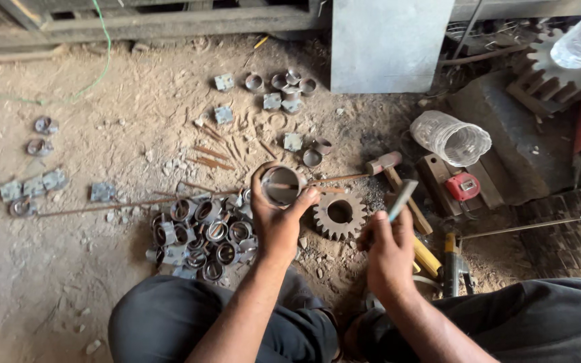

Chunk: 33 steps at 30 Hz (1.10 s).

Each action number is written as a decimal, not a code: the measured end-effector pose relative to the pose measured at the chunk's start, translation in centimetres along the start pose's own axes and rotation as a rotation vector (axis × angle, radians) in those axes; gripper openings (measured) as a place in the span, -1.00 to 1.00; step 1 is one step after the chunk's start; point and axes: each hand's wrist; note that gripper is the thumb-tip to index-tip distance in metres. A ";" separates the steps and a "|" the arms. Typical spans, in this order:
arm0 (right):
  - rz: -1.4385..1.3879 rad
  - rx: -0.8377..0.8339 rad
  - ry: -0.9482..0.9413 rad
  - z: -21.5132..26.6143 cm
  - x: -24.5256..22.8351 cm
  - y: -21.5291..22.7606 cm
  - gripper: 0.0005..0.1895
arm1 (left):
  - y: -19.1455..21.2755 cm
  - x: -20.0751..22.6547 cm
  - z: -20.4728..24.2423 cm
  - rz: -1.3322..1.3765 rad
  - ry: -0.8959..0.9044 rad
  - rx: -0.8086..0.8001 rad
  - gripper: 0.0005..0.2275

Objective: The person sits on the ground and welds small metal rings onto a gear-shaped metal piece using a handheld welding tool. They repeatedly pick up rings, position them, weld them, and then inspect the result.

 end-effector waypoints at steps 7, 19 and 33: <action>-0.083 -0.350 -0.042 1.4 -0.1 -0.2 -0.71 | -0.8 -0.8 0.5 0.069 0.074 -0.041 -0.44; -0.091 -0.198 -0.353 -0.3 4.2 0.7 -0.91 | 2.0 2.2 -1.8 -0.121 -0.118 0.060 -0.42; 1.444 -0.874 0.202 -2.6 18.0 -4.2 -0.69 | 6.7 5.4 -3.1 -0.288 -0.415 0.060 -0.42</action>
Point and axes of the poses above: each hand's wrist, its own z-axis away from the middle knuckle, its own y-axis out of the back of the hand, x = y × z, and after that the axes turned 3 degrees about x, right-handed
